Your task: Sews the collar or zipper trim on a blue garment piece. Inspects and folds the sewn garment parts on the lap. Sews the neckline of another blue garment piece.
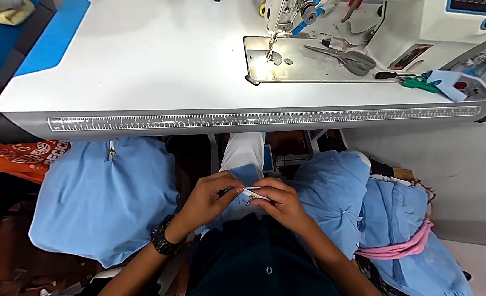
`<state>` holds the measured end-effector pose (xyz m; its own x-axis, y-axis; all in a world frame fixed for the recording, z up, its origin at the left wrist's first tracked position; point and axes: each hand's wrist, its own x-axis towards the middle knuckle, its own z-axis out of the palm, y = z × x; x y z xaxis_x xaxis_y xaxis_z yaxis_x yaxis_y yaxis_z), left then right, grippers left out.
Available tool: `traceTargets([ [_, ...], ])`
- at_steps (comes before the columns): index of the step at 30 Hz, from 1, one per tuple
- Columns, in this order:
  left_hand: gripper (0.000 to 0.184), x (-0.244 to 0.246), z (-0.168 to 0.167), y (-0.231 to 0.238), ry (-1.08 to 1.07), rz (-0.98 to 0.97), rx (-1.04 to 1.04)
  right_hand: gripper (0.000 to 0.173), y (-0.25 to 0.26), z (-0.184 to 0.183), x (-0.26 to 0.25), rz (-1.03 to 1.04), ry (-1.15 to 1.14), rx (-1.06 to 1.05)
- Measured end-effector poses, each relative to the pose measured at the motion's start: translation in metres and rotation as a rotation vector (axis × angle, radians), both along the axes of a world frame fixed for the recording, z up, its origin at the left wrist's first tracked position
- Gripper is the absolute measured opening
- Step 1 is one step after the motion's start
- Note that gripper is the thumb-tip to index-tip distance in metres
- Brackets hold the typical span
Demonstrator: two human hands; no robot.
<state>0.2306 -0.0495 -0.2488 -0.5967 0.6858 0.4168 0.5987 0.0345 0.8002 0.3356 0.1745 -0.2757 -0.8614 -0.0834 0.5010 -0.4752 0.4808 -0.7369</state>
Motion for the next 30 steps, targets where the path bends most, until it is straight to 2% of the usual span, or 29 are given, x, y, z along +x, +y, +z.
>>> traceTargets([
  [5,0.017,-0.005,0.045,-0.008,0.385,-0.095,0.036,0.008,0.019,0.027,0.007,0.018,0.102,-0.065],
  [8,0.019,0.0,0.045,0.006,0.616,-0.135,0.043,0.008,0.03,0.038,0.023,-0.056,0.181,-0.044],
  [11,0.012,0.01,0.044,0.02,0.969,-0.159,-0.084,0.011,0.047,0.033,0.042,-0.179,0.222,0.085],
  [14,0.014,0.016,0.04,0.035,1.063,-0.287,-0.121,0.014,0.067,0.018,0.059,-0.233,0.234,0.192],
  [18,0.018,0.016,0.033,0.047,1.042,-0.448,-0.145,0.019,0.075,0.005,0.075,-0.246,0.231,0.236],
  [23,0.017,0.014,0.034,0.05,1.032,-0.466,-0.133,0.022,0.068,0.008,0.078,-0.272,0.228,0.184],
  [25,0.015,0.013,0.041,0.045,0.967,-0.442,-0.145,0.023,0.061,0.013,0.076,-0.252,0.208,0.127],
  [30,0.02,0.007,0.048,0.023,0.295,-0.443,-0.023,0.017,0.042,0.025,0.071,-0.133,-0.003,-0.074],
])
